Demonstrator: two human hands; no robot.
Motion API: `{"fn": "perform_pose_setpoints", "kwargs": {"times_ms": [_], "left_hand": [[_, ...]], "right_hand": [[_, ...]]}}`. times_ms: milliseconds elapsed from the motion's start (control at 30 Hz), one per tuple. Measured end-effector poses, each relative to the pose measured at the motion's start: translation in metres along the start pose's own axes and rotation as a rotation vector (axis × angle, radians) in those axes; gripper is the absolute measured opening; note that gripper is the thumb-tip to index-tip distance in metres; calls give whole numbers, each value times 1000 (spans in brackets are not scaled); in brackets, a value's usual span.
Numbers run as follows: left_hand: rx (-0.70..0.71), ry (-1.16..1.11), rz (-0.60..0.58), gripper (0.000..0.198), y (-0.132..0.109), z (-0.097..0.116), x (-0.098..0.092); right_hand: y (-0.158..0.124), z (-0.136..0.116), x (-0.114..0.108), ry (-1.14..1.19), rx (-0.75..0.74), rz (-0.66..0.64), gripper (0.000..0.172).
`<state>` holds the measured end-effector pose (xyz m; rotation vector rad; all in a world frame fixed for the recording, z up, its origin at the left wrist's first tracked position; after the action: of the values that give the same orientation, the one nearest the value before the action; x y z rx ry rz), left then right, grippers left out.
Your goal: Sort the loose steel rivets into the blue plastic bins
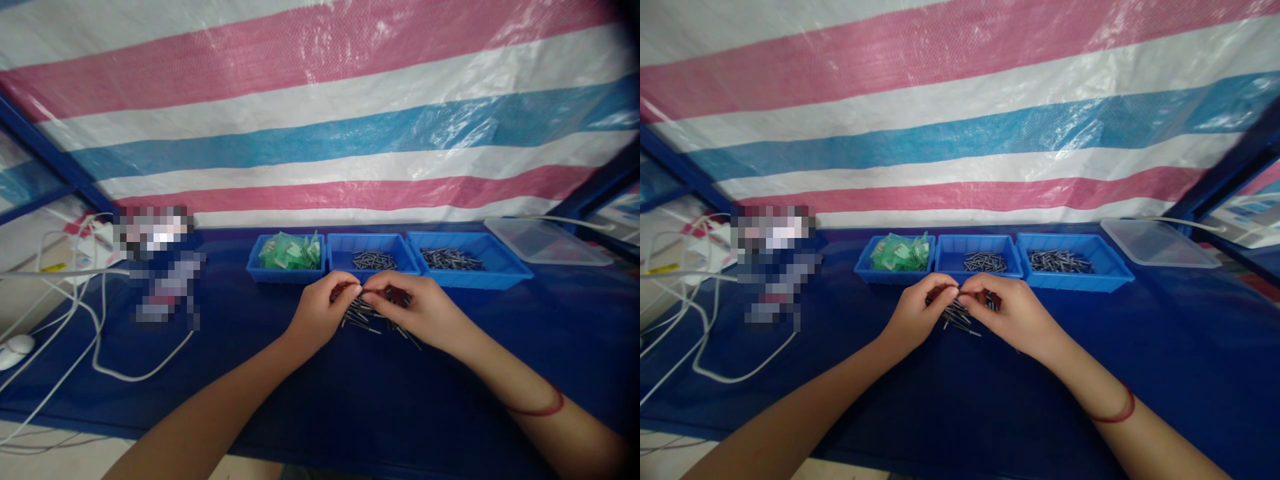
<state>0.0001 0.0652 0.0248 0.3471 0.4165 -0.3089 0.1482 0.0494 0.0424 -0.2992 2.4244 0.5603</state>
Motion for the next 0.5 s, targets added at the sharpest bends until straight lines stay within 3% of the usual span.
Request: {"fn": "perform_pose_setpoints", "kwargs": {"times_ms": [333,500], "left_hand": [[-73,-186,-41,22,-1,-5,8],[-77,-219,-34,22,-1,-5,10]], "right_hand": [[0,7,0,299,128,180,20],[-1,7,2,297,152,141,20]]}}
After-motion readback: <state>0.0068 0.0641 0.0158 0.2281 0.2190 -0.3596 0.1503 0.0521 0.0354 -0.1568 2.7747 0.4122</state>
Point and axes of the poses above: each hand's wrist, its own y-axis towards the middle knuckle, its own x-axis out of the palm, z = x × y, the point moved 5 cm from there along y, towards the middle knuckle, and after that the axes turned 2 degrees about -y, right-handed, at the moved point
